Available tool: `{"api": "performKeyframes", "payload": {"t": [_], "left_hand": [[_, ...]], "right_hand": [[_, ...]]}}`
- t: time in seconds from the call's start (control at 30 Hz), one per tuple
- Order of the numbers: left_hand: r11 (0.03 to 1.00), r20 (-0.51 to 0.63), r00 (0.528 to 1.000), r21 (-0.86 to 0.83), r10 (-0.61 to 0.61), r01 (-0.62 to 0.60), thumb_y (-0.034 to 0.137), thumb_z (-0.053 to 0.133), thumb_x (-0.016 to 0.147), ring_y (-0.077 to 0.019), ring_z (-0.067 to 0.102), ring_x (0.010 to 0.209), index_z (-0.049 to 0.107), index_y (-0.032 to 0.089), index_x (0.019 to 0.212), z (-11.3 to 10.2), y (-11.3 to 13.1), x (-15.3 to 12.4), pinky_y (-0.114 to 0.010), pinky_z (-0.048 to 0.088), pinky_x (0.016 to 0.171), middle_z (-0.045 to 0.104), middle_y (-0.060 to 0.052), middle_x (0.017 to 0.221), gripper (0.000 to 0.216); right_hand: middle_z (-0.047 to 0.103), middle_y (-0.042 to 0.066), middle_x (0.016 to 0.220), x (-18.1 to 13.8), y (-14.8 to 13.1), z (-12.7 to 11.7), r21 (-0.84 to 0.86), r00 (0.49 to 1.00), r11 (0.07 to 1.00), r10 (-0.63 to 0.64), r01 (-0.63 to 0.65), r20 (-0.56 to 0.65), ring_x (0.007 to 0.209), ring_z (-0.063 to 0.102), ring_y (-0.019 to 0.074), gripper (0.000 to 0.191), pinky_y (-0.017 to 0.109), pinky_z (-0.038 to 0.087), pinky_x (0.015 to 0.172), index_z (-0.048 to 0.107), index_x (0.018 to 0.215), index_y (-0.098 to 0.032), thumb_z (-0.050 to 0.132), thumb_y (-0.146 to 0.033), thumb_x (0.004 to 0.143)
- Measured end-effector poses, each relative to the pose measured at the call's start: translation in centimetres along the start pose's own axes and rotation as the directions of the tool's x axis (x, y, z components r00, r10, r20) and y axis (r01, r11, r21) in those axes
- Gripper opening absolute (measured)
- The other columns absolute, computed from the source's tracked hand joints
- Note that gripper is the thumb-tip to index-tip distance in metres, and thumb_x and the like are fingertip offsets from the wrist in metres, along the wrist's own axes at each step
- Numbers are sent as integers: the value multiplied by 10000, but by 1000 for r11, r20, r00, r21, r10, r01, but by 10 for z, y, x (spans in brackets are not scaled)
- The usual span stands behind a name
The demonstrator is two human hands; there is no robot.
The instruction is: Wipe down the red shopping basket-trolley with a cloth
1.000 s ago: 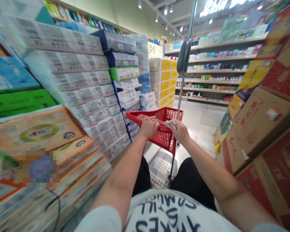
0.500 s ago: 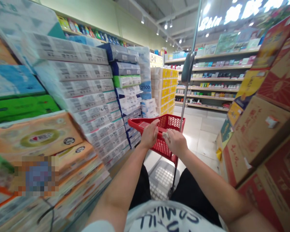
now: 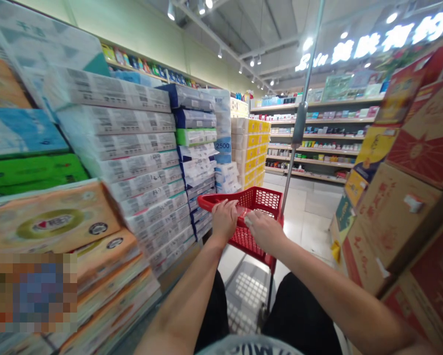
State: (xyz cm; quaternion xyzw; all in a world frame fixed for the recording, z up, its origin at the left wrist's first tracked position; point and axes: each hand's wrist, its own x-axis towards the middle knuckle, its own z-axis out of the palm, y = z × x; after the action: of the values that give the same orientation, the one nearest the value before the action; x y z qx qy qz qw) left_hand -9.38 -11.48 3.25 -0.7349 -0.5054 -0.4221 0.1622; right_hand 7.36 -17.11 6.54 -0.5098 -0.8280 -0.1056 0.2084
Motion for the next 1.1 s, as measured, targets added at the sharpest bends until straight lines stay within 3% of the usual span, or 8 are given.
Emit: {"api": "performKeyframes", "payload": {"t": [0.1, 0.23, 0.37, 0.43, 0.5, 0.57, 0.97, 1.1], "left_hand": [[1000, -18, 1000, -15, 21, -21, 196, 288, 972, -205, 527, 1215, 574, 158, 1254, 2, -4, -1, -416, 340, 1059, 654, -60, 1240, 404], [998, -4, 999, -41, 52, -52, 210, 325, 966, -206, 534, 1210, 622, 161, 1172, 1, -7, 0, -417, 346, 1060, 659, -54, 1231, 365], [998, -64, 997, -54, 33, -36, 191, 320, 958, -206, 552, 1186, 648, 170, 1119, 0, -2, -3, -422, 353, 1053, 677, -58, 1195, 365], [998, -81, 996, -53, 31, -35, 183, 322, 950, -210, 564, 1169, 654, 172, 1102, 0, 1, -4, -428, 354, 1048, 686, -62, 1172, 365], [998, -76, 996, -50, 34, -38, 182, 330, 943, -216, 570, 1161, 655, 174, 1097, 0, 2, -5, -435, 353, 1042, 692, -63, 1159, 360], [998, -64, 997, -48, 38, -41, 182, 330, 943, -218, 569, 1163, 652, 174, 1101, -1, 2, -5, -436, 350, 1038, 692, -60, 1160, 358], [999, -81, 997, -31, 12, -14, 183, 335, 945, -218, 559, 1175, 646, 188, 1103, -2, 4, -7, -432, 334, 1042, 689, -50, 1163, 349], [1000, -75, 997, -26, -2, 0, 184, 331, 946, -213, 557, 1177, 648, 192, 1100, -1, 3, -7, -430, 333, 1051, 688, -46, 1167, 353]], "right_hand": [[480, 185, 1379, -8, -10, 8, -50, 993, 993, -109, 107, -39, 1226, 484, 285, 523, 403, 375, 1018, 388, 1423, -131, 423, -213, 909], [531, 158, 1344, 25, 11, -1, 204, 990, 975, -106, 85, 96, 1128, 570, 230, 570, 344, 456, 930, 339, 1459, -143, 439, -218, 903], [532, 140, 1349, 68, 37, -4, 237, 995, 968, 88, -77, -36, 1163, 547, 220, 528, 339, 443, 956, 404, 1416, -165, 480, -200, 895], [583, 137, 1285, 78, 43, 2, 137, 988, 987, 62, -81, 141, 1112, 575, 225, 422, 330, 447, 928, 541, 1303, -169, 495, -176, 883], [682, 110, 1102, 81, 45, 10, 73, 919, 996, 22, -55, 393, 964, 636, 218, 280, 301, 470, 844, 673, 1106, -176, 534, -184, 863], [723, 87, 923, 81, 48, 16, 55, 857, 997, 22, -58, 514, 836, 662, 210, 189, 282, 480, 771, 721, 954, -170, 571, -197, 844], [690, 159, 1109, 78, 54, 19, 102, 844, 993, 1, -65, 536, 976, 653, 239, 249, 294, 473, 827, 686, 1066, -125, 514, -178, 893], [715, 63, 1072, 78, 51, 18, 186, 840, 982, -73, -33, 538, 932, 661, 174, 252, 228, 465, 815, 683, 1077, -194, 508, -173, 898]]}}
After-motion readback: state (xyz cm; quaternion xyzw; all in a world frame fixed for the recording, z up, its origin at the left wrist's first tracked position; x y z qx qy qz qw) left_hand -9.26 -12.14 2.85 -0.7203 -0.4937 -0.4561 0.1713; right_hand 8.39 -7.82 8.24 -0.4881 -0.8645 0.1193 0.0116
